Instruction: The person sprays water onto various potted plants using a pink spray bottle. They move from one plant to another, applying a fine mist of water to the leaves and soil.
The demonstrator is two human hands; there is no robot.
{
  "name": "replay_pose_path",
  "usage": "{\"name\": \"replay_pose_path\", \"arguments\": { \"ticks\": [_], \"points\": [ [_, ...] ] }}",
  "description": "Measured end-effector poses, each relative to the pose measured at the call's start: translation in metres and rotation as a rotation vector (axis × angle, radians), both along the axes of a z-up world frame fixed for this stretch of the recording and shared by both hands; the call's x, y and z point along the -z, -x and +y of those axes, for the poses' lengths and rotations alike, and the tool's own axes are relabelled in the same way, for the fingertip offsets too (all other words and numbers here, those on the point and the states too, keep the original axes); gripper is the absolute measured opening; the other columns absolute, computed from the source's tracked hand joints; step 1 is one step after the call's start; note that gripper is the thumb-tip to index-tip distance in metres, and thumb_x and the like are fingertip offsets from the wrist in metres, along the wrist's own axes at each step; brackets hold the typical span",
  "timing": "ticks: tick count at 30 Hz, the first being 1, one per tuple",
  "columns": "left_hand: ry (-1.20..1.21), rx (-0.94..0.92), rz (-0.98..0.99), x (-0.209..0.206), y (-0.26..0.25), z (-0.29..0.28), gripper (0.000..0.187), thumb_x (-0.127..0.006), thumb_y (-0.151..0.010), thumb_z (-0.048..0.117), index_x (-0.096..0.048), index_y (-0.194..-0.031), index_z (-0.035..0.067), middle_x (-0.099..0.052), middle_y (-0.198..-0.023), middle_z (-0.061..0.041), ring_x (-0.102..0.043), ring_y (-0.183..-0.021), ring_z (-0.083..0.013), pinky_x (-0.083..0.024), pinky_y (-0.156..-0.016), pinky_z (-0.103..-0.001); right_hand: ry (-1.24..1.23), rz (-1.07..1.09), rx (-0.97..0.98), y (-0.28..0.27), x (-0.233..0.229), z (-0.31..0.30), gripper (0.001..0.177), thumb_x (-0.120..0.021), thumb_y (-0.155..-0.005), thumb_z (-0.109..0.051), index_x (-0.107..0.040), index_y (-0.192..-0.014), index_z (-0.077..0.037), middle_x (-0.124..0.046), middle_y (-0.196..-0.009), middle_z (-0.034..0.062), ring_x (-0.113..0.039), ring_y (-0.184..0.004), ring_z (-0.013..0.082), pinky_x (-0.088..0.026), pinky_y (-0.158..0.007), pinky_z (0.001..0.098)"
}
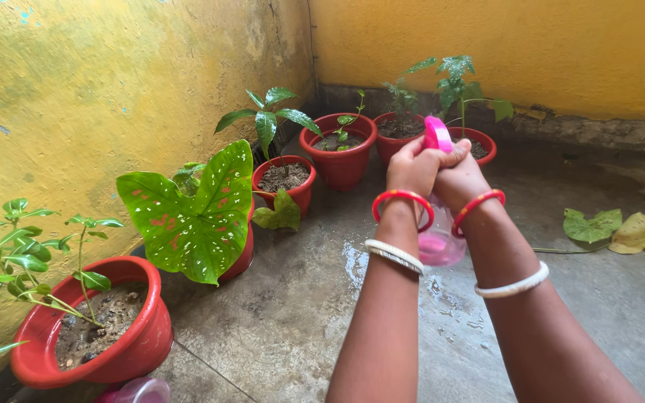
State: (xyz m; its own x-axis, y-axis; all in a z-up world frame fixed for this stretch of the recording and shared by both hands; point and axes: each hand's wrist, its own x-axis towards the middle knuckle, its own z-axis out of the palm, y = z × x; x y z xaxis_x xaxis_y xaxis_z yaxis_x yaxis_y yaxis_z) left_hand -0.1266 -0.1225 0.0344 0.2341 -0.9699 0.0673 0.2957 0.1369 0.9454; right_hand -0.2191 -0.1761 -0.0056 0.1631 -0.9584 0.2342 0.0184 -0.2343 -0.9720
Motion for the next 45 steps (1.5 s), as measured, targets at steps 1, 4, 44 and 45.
{"name": "replay_pose_path", "arguments": {
  "ticks": [1, 4, 44, 45],
  "points": [
    [-0.004, 0.027, 0.020, -0.005, 0.000, -0.004, 0.049, -0.086, -0.070, 0.013, -0.074, -0.116, 0.001, -0.076, -0.108, -0.013, -0.071, -0.095, -0.0179, -0.054, -0.089, -0.034, -0.001, 0.009, -0.015, 0.001, -0.005, -0.003, 0.020, -0.073, -0.085, -0.010, -0.065, -0.103, -0.006, -0.068, -0.091, 0.0009, -0.063, -0.081, 0.0089, -0.051, -0.065, 0.0290],
    [0.003, 0.100, 0.049, -0.018, -0.007, -0.017, 0.049, -0.086, -0.069, 0.016, -0.073, -0.114, 0.000, -0.076, -0.106, -0.016, -0.072, -0.092, -0.0214, -0.056, -0.085, -0.037, 0.001, 0.024, -0.049, -0.004, -0.019, -0.014, 0.018, -0.072, -0.088, -0.010, -0.065, -0.102, -0.004, -0.067, -0.089, 0.0029, -0.062, -0.078, 0.0102, -0.050, -0.061, 0.0309],
    [0.155, -0.035, 0.039, 0.022, -0.041, -0.052, 0.037, -0.087, -0.072, 0.017, -0.080, -0.106, 0.005, -0.077, -0.102, -0.008, -0.067, -0.096, -0.0164, -0.049, -0.092, -0.028, 0.295, 0.368, 0.004, -0.033, 0.007, -0.057, 0.018, -0.070, -0.082, -0.010, -0.068, -0.100, -0.006, -0.071, -0.091, 0.0062, -0.064, -0.085, 0.0154, -0.052, -0.077, 0.0334],
    [0.147, -0.013, 0.105, 0.026, -0.046, -0.059, 0.037, -0.087, -0.071, 0.015, -0.080, -0.106, 0.004, -0.077, -0.101, -0.007, -0.067, -0.094, -0.0161, -0.049, -0.091, -0.029, 0.227, 0.365, 0.028, -0.037, 0.013, -0.060, 0.018, -0.069, -0.082, -0.009, -0.068, -0.100, -0.006, -0.071, -0.090, 0.0066, -0.065, -0.084, 0.0157, -0.052, -0.076, 0.0337]
  ]
}}
